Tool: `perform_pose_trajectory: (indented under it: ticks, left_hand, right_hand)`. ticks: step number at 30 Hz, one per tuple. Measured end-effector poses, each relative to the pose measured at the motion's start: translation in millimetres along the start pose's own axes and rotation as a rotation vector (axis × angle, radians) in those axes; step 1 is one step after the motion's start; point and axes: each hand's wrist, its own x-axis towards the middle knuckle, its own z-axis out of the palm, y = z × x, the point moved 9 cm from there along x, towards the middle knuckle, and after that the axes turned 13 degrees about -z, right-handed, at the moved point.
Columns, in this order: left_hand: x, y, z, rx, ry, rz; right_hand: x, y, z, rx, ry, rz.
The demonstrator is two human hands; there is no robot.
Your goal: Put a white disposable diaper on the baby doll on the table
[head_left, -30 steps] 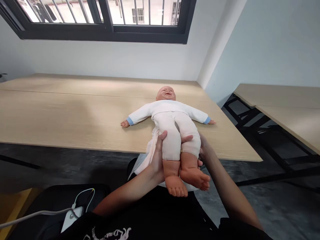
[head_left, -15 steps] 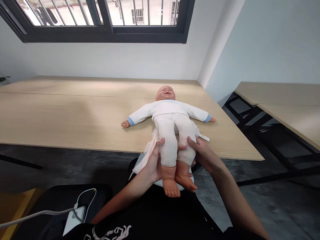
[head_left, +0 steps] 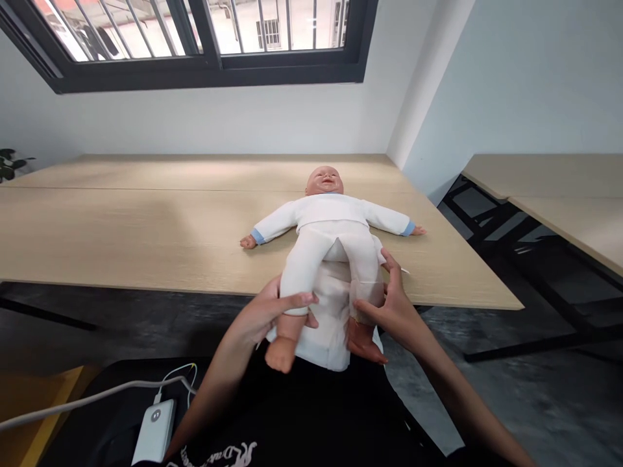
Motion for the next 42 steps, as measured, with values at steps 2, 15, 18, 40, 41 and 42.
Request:
perform_pose_trajectory:
  ticks: [2, 15, 18, 40, 41, 42]
  left_hand:
    - [-4.1, 13.6, -22.2, 0.092, 0.129, 0.056]
    - [15.0, -4.2, -23.8, 0.013, 0.220, 0.050]
    - [15.3, -4.9, -19.6, 0.003, 0.207, 0.066]
    - [20.7, 5.2, -32.6, 0.134, 0.225, 0.292]
    - [21.6, 4.8, -32.8, 0.128, 0.218, 0.293]
    - [22.4, 4.5, -32.9, 0.121, 0.211, 0.294]
  right_hand:
    - [1.3, 0.9, -2.9, -0.085, 0.007, -0.014]
    - [43.5, -17.1, -15.7, -0.190, -0.070, -0.164]
    - [47.1, -18.1, -21.3, -0.209, -0.107, -0.162]
    - [-77.1, -47.9, 69.7, -1.021, -0.445, -0.929]
    - [-83.2, -46.3, 76.0, -1.022, -0.410, -0.968]
    - [-87.6, -45.9, 79.3, -1.018, -0.366, -1.005]
